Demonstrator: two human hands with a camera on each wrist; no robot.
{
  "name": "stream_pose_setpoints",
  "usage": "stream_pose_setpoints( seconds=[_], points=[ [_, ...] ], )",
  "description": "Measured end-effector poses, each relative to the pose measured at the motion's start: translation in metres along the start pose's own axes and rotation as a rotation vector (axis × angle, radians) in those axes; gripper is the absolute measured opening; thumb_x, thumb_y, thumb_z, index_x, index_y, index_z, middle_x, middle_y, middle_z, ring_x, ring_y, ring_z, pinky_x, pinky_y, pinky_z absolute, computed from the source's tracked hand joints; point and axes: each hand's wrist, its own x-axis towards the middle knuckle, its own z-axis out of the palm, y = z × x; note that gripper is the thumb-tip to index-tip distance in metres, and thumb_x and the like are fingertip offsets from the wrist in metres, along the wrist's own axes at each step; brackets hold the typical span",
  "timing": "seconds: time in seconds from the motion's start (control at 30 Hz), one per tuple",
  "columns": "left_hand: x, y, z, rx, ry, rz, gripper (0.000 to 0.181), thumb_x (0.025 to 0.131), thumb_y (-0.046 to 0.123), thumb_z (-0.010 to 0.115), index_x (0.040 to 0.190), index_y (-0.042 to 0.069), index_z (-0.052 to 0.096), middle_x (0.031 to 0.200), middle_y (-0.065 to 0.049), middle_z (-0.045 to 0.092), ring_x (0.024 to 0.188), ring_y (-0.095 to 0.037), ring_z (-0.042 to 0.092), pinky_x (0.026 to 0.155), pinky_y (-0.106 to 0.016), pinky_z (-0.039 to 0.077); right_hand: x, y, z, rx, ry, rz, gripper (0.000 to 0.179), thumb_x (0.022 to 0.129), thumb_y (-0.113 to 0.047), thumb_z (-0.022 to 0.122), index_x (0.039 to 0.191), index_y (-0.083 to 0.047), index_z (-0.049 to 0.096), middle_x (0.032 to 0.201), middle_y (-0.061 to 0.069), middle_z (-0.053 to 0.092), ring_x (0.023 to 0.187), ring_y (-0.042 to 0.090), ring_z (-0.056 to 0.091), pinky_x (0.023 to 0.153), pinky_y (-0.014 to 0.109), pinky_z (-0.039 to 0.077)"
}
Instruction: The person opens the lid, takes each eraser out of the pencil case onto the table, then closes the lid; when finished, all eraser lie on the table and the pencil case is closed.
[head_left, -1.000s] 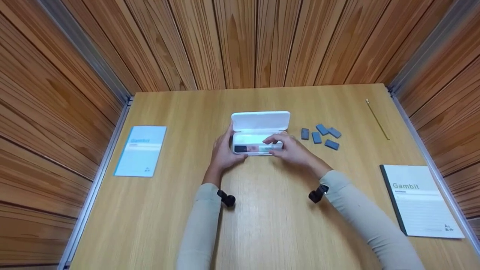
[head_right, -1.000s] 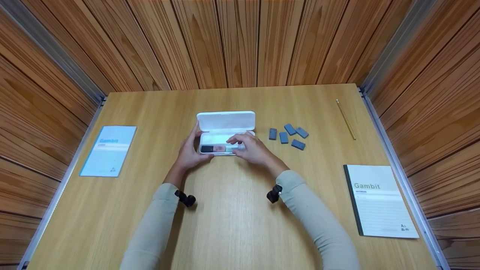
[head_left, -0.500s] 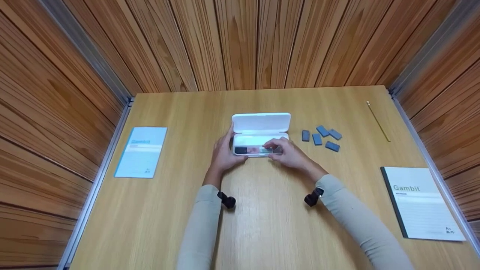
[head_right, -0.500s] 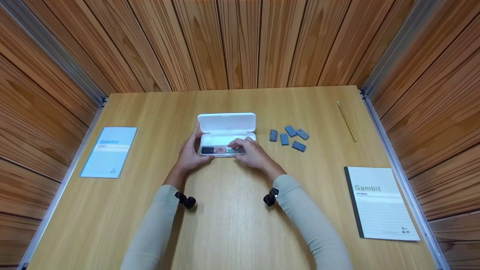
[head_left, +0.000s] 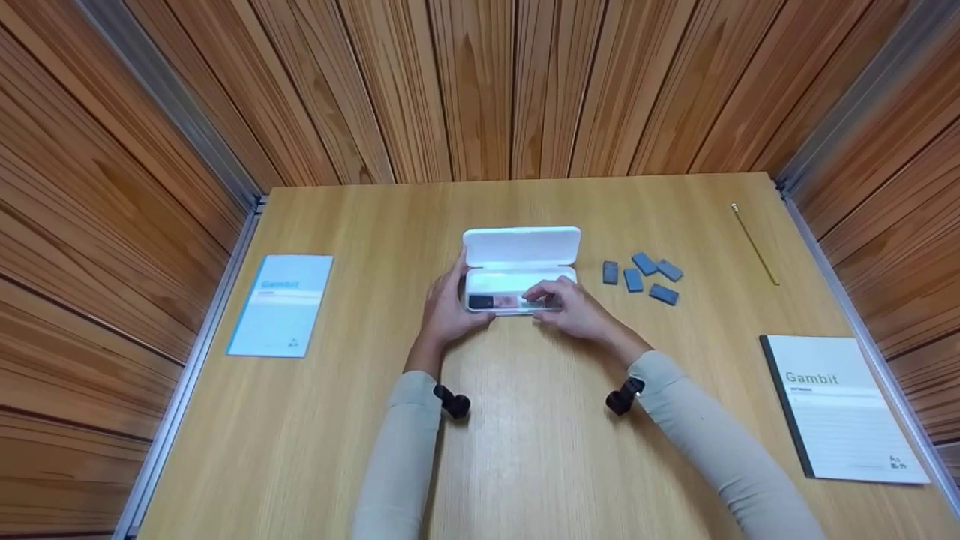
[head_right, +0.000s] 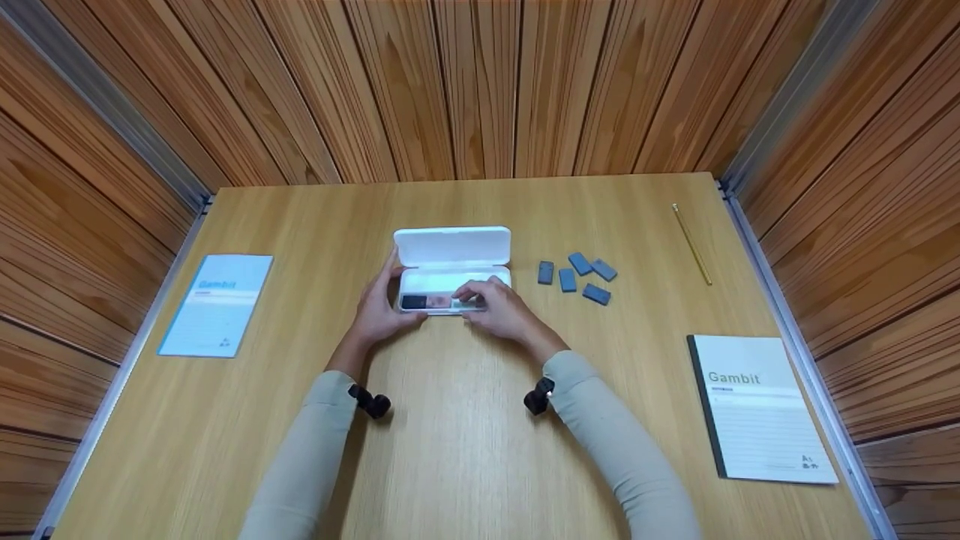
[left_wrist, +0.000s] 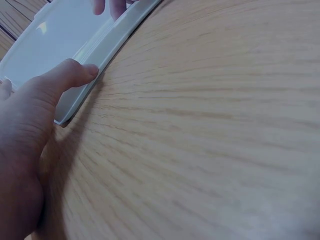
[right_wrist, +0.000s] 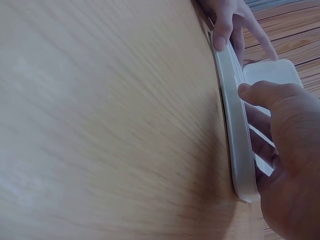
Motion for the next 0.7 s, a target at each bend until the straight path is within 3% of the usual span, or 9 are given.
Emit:
stream_pose_setpoints(
  seconds=[0.27, 0.43, 0.7],
  points=[
    [0.000, -0.001, -0.001, 0.029, 0.000, 0.032, 0.131, 0.082, 0.036, 0.100, 0.183, 0.028, 0.017, 0.175, -0.007, 0.056, 0.166, -0.035, 0.044, 0.143, -0.062, 0.019, 0.004, -0.002, 0.000, -0.040, 0.009, -0.063, 0.030, 0.105, -0.009, 0.077, 0.135, -0.009, 0.077, 0.132, 0.015, 0.074, 0.125, 0.034, 0.063, 0.109, 0.047, 0.051],
    [0.000, -0.001, -0.002, 0.027, 0.008, 0.033, 0.131, 0.081, 0.034, 0.100, 0.183, 0.025, 0.018, 0.173, -0.007, 0.058, 0.166, -0.036, 0.044, 0.143, -0.061, 0.020, 0.008, -0.006, 0.001, -0.047, -0.023, -0.031, 0.034, 0.106, -0.014, 0.077, 0.140, -0.017, 0.077, 0.133, 0.012, 0.069, 0.123, 0.029, 0.059, 0.104, 0.041, 0.047],
    [0.000, -0.001, -0.001, 0.018, 0.002, 0.027, 0.129, 0.083, 0.040, 0.098, 0.183, 0.027, 0.017, 0.176, -0.005, 0.054, 0.168, -0.034, 0.041, 0.143, -0.065, 0.019, 0.012, -0.006, 0.005, -0.095, -0.075, 0.008, 0.041, 0.107, -0.018, 0.077, 0.148, -0.017, 0.075, 0.129, 0.013, 0.057, 0.121, 0.029, 0.053, 0.103, 0.040, 0.044]
  ],
)
